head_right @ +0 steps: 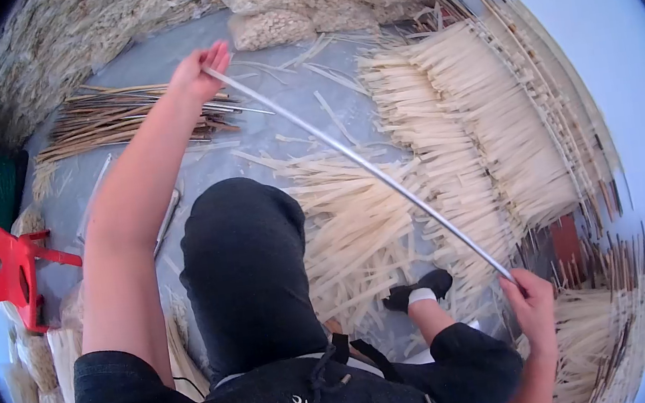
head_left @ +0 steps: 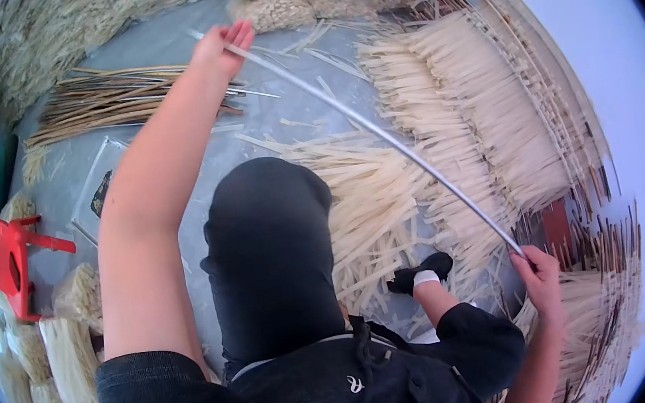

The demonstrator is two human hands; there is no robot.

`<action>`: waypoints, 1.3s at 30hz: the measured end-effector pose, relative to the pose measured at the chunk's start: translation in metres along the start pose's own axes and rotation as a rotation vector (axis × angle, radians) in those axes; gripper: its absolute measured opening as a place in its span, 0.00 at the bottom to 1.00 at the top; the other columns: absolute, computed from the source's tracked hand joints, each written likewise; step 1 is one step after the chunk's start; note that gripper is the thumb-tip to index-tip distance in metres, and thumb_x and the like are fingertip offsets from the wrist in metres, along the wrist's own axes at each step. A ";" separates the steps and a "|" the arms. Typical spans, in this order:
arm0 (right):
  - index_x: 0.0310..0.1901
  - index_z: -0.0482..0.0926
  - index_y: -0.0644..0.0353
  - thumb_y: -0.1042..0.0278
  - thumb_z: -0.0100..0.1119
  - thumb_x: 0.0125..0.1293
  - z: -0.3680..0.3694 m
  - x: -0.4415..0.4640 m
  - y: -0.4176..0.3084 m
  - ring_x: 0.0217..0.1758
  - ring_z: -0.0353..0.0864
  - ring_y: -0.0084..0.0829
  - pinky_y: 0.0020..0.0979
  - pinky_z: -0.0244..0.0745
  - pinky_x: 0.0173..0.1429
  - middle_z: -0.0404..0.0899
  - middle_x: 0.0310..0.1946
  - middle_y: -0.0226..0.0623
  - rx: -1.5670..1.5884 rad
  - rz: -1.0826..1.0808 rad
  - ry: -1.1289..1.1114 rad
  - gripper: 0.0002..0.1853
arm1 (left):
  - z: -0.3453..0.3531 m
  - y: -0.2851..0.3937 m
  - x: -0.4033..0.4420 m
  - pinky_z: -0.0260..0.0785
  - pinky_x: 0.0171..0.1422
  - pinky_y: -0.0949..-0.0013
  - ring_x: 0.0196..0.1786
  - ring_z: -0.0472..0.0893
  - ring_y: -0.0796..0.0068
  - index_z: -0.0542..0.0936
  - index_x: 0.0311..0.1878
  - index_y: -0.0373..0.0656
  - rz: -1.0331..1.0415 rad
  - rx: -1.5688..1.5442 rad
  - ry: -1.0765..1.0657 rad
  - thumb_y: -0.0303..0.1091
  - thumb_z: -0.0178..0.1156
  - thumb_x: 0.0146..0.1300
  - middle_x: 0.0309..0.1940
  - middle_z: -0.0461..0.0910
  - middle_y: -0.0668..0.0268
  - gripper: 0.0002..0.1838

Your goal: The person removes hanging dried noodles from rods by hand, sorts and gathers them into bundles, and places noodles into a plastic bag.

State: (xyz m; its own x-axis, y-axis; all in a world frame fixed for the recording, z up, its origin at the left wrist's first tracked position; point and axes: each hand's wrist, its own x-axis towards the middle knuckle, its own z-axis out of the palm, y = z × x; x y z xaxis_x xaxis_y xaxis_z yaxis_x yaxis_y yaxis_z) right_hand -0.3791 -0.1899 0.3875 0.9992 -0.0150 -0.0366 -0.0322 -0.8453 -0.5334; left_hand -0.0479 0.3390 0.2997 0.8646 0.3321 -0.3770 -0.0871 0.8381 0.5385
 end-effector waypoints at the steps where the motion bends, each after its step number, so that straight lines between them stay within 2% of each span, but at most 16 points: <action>1: 0.42 0.81 0.65 0.72 0.62 0.63 0.013 0.012 -0.004 0.24 0.63 0.17 0.23 0.61 0.29 0.67 0.19 0.27 -0.004 -0.007 -0.005 0.08 | -0.025 -0.005 0.012 0.81 0.54 0.56 0.51 0.81 0.56 0.69 0.39 0.32 -0.068 -0.030 -0.003 0.29 0.41 0.73 0.47 0.79 0.47 0.10; 4: 0.41 0.82 0.63 0.68 0.63 0.64 0.070 0.070 -0.046 0.23 0.68 0.21 0.25 0.65 0.29 0.73 0.19 0.33 -0.029 -0.071 -0.080 0.08 | -0.063 -0.045 -0.023 0.78 0.57 0.53 0.54 0.81 0.55 0.69 0.39 0.36 -0.354 -0.091 -0.071 0.33 0.47 0.74 0.50 0.79 0.49 0.10; 6: 0.41 0.82 0.61 0.64 0.62 0.65 0.111 0.117 -0.072 0.23 0.71 0.27 0.29 0.68 0.31 0.76 0.21 0.38 -0.042 -0.134 -0.137 0.10 | -0.083 -0.073 -0.052 0.76 0.59 0.52 0.55 0.80 0.54 0.68 0.43 0.39 -0.591 -0.007 -0.496 0.32 0.51 0.72 0.52 0.79 0.50 0.07; 8: 0.43 0.83 0.58 0.60 0.61 0.66 0.153 0.161 -0.087 0.24 0.75 0.35 0.33 0.70 0.33 0.78 0.23 0.42 -0.034 -0.222 -0.182 0.11 | -0.078 -0.082 -0.086 0.74 0.62 0.52 0.56 0.79 0.53 0.70 0.47 0.43 -0.619 0.260 -0.539 0.31 0.54 0.70 0.54 0.78 0.51 0.07; 13: 0.49 0.80 0.53 0.56 0.58 0.66 0.196 0.217 -0.109 0.30 0.79 0.45 0.39 0.73 0.37 0.81 0.28 0.46 -0.090 -0.285 -0.315 0.14 | -0.124 -0.078 -0.024 0.75 0.62 0.54 0.56 0.80 0.53 0.65 0.51 0.50 -0.441 0.311 -0.321 0.32 0.56 0.70 0.54 0.78 0.55 0.11; 18: 0.41 0.77 0.56 0.49 0.52 0.69 0.240 0.238 -0.090 0.36 0.79 0.52 0.47 0.72 0.39 0.81 0.29 0.48 -0.317 -0.278 -0.425 0.17 | -0.192 -0.074 0.040 0.78 0.56 0.58 0.49 0.82 0.60 0.65 0.55 0.50 -0.228 0.413 -0.044 0.36 0.59 0.68 0.49 0.80 0.58 0.17; 21: 0.38 0.76 0.58 0.48 0.52 0.69 0.292 0.242 -0.087 0.36 0.79 0.52 0.48 0.72 0.39 0.80 0.28 0.48 -0.242 -0.304 -0.431 0.18 | -0.206 -0.090 0.048 0.78 0.55 0.60 0.46 0.82 0.64 0.66 0.54 0.48 -0.154 0.310 0.034 0.36 0.60 0.68 0.47 0.81 0.59 0.17; 24: 0.40 0.77 0.57 0.48 0.52 0.69 0.336 0.253 -0.121 0.38 0.80 0.51 0.48 0.72 0.42 0.80 0.31 0.49 -0.125 -0.293 -0.491 0.19 | -0.192 -0.125 0.013 0.78 0.53 0.62 0.49 0.82 0.64 0.68 0.52 0.46 -0.375 0.335 -0.226 0.34 0.59 0.68 0.47 0.81 0.59 0.14; 27: 0.45 0.78 0.56 0.49 0.53 0.68 0.357 0.269 -0.149 0.39 0.80 0.51 0.47 0.73 0.44 0.81 0.34 0.48 -0.006 -0.343 -0.410 0.18 | -0.176 -0.140 -0.008 0.79 0.52 0.62 0.49 0.83 0.64 0.69 0.51 0.46 -0.521 0.276 -0.213 0.33 0.58 0.68 0.47 0.81 0.60 0.12; 29: 0.48 0.78 0.55 0.51 0.54 0.68 0.358 0.269 -0.150 0.39 0.80 0.51 0.46 0.74 0.46 0.81 0.36 0.48 0.043 -0.394 -0.328 0.18 | -0.182 -0.136 0.010 0.81 0.47 0.63 0.47 0.83 0.65 0.70 0.50 0.47 -0.461 0.234 -0.191 0.33 0.58 0.69 0.47 0.81 0.60 0.10; 31: 0.53 0.78 0.55 0.57 0.58 0.66 0.345 0.270 -0.140 0.36 0.82 0.43 0.40 0.76 0.44 0.81 0.37 0.43 0.165 -0.372 -0.220 0.17 | -0.197 -0.118 0.044 0.81 0.43 0.64 0.45 0.84 0.65 0.70 0.50 0.48 -0.273 0.266 -0.127 0.34 0.58 0.69 0.45 0.81 0.61 0.11; 32: 0.53 0.78 0.55 0.57 0.58 0.66 0.336 0.270 -0.131 0.36 0.82 0.43 0.40 0.76 0.44 0.81 0.37 0.43 0.153 -0.349 -0.212 0.17 | -0.208 -0.107 0.072 0.82 0.42 0.64 0.44 0.84 0.66 0.73 0.48 0.47 -0.254 0.282 -0.133 0.35 0.58 0.68 0.42 0.82 0.61 0.09; 33: 0.53 0.78 0.55 0.59 0.60 0.66 0.323 0.267 -0.117 0.35 0.81 0.36 0.36 0.76 0.42 0.81 0.36 0.40 0.228 -0.236 -0.306 0.17 | -0.217 -0.093 0.099 0.82 0.42 0.64 0.43 0.83 0.66 0.76 0.46 0.45 -0.166 0.313 -0.142 0.36 0.59 0.67 0.39 0.82 0.61 0.08; 34: 0.54 0.77 0.56 0.61 0.61 0.65 0.308 0.261 -0.100 0.34 0.81 0.30 0.31 0.76 0.40 0.81 0.35 0.37 0.302 -0.110 -0.392 0.17 | -0.235 -0.075 0.134 0.82 0.44 0.63 0.43 0.84 0.66 0.77 0.42 0.42 -0.083 0.319 -0.356 0.36 0.59 0.67 0.38 0.82 0.60 0.08; 37: 0.54 0.78 0.56 0.62 0.62 0.65 0.276 0.239 -0.029 0.32 0.78 0.21 0.25 0.75 0.38 0.80 0.34 0.33 0.383 0.136 -0.333 0.17 | -0.223 -0.022 0.178 0.83 0.51 0.66 0.44 0.83 0.61 0.75 0.44 0.30 0.111 0.093 0.304 0.29 0.63 0.65 0.42 0.80 0.51 0.12; 39: 0.53 0.79 0.56 0.60 0.59 0.67 0.247 0.217 0.004 0.32 0.78 0.20 0.25 0.75 0.38 0.81 0.35 0.32 0.441 0.285 -0.263 0.16 | -0.260 -0.008 0.244 0.83 0.52 0.62 0.44 0.81 0.59 0.71 0.47 0.26 0.056 0.101 0.348 0.29 0.64 0.64 0.40 0.76 0.50 0.17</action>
State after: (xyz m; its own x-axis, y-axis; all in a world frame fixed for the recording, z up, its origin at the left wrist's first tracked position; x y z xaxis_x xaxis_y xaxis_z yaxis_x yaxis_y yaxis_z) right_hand -0.1677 -0.0645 0.1684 0.9123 -0.0283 -0.4086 -0.3615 -0.5245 -0.7708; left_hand 0.0355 0.5258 0.0076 0.6380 0.5182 -0.5696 -0.0652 0.7734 0.6305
